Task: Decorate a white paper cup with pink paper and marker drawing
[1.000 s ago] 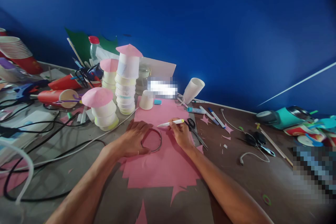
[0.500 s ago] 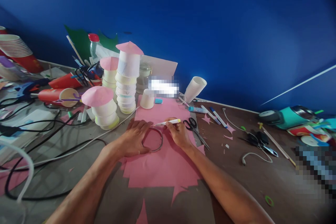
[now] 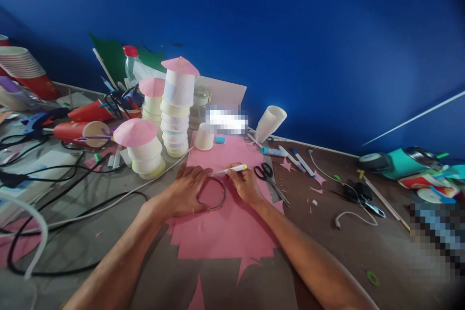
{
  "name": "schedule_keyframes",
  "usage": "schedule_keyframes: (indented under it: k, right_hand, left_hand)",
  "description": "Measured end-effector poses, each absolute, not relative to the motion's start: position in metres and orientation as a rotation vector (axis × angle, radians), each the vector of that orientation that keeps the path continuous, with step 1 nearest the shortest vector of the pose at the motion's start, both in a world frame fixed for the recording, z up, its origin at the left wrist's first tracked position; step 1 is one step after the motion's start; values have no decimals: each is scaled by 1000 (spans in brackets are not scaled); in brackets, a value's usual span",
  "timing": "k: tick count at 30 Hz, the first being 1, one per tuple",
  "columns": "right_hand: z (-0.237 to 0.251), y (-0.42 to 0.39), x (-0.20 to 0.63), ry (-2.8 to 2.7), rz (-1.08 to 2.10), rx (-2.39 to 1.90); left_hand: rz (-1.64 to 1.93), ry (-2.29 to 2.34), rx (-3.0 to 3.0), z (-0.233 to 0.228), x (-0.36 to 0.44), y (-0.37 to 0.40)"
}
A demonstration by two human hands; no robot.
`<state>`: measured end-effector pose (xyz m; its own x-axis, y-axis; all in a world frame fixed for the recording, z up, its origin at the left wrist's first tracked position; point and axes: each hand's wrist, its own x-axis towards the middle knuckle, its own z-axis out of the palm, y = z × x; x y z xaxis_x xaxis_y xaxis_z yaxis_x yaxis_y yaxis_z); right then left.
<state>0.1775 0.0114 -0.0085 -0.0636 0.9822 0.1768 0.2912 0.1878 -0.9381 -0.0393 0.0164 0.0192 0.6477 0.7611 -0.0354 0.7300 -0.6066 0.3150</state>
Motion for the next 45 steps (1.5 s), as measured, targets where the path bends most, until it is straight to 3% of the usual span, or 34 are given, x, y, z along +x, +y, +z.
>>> schedule_keyframes:
  k: [17,45]
  right_hand:
    - [5,0,196,-1662,796,-1380]
    - [7,-93,183,-2038,119,-1213]
  left_hand:
    - [160,1172,2543,18,-41,17]
    - [66,1189,2573,22,-37,15]
